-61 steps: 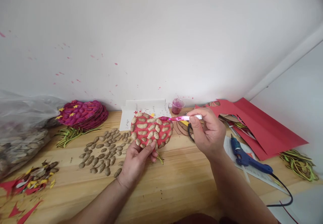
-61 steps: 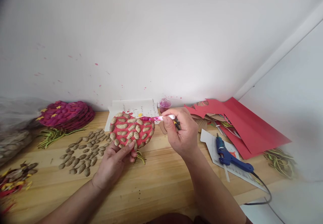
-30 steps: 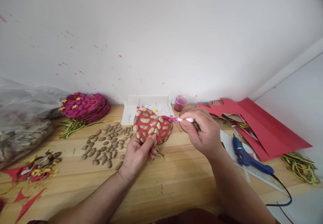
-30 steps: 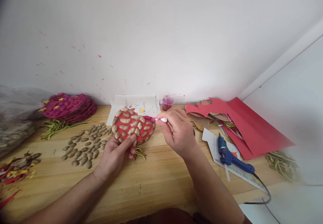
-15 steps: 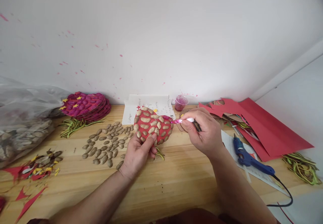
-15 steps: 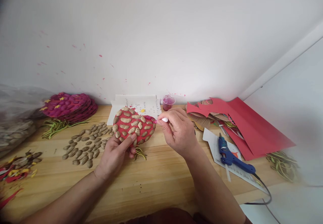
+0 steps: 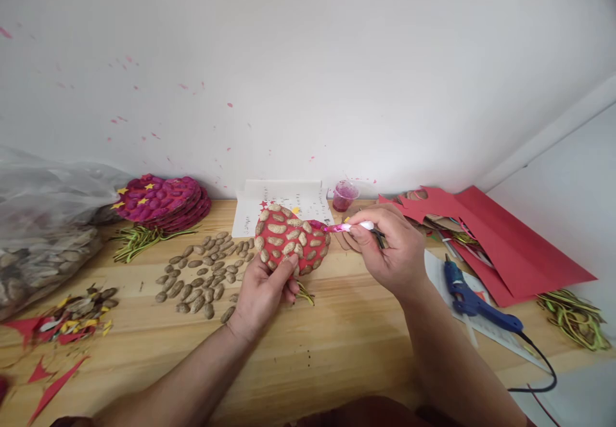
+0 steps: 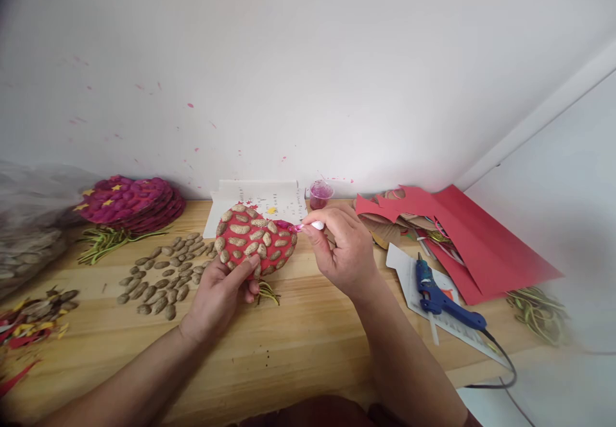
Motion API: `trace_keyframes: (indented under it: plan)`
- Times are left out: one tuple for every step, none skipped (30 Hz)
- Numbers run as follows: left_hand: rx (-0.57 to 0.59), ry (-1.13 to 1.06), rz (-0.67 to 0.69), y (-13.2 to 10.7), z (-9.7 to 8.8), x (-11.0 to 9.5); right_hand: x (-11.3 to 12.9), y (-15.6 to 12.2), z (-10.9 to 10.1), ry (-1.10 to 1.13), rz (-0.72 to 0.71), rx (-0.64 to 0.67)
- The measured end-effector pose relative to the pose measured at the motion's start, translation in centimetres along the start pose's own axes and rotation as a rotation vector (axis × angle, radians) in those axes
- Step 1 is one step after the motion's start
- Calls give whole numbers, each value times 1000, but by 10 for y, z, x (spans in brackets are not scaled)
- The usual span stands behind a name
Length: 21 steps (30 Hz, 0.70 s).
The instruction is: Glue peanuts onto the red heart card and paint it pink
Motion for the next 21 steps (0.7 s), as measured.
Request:
trace_keyframes:
  plan:
    - [2, -1, 5, 0, 0, 0, 0, 0, 1, 10, 6, 12]
    - [1, -8, 11, -1, 0, -1, -1, 0, 3, 18, 8, 27]
    - [0, -19, 14, -1, 0, -2, -1, -1, 4, 20, 6, 39]
    - [-1, -32, 14, -1, 1, -2, -1, -1, 4, 14, 2, 41]
    - [3, -44, 10, -1, 2, -3, -1, -1, 3, 3, -5, 34]
    - [5, -55, 1, 0, 3, -3, -1, -1, 1, -10, -11, 20]
    - [5, -69, -8, 0, 4, -3, -1, -1, 0, -20, -15, 2]
    - [3, -83, -16, 0, 4, -4, -2, 0, -2, -26, -13, -13]
    - [1, -97, -20, 1, 5, -4, -2, 0, -2, -23, -8, -21]
    - [-2, -109, -22, 1, 5, -5, -2, 0, -2, -12, -1, -18]
    - [-5, -117, -21, 1, 5, -6, -1, -1, 0, 4, 3, -8]
    - [-5, -119, -22, 1, 6, -6, -1, -1, 1, 17, 4, 5]
    - [2, -113, -27, 1, 6, -6, 0, -1, 3, 25, 0, 20]
    - [8, -103, -35, 0, 7, -5, 1, -1, 5, 25, -4, 34]
    - [14, -96, -42, 0, 7, -5, 1, -2, 6, 18, -10, 39]
    - [15, -91, -46, 0, 7, -4, 1, -2, 6, 5, -16, 36]
    - [14, -89, -49, 0, 6, -4, 1, -1, 5, -11, -22, 25]
    - [11, -90, -50, 0, 6, -4, 2, -1, 4, -24, -28, 12]
    - [7, -92, -53, 0, 5, -3, 2, -1, 3, -34, -35, -3]
    - [5, -95, -56, 0, 5, -3, 2, -1, 1, -39, -40, -15]
    - [3, -96, -61, 0, 5, -2, 2, -1, 1, -37, -39, -22]
Point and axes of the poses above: each hand's wrist, its own y-axis towards the middle knuckle, its own z-axis out of the palm, x = y × z, the point moved 8 cm from there along y, towards the middle knuckle, and after that the axes turned 7 degrees about -x, right-handed, at the moved point
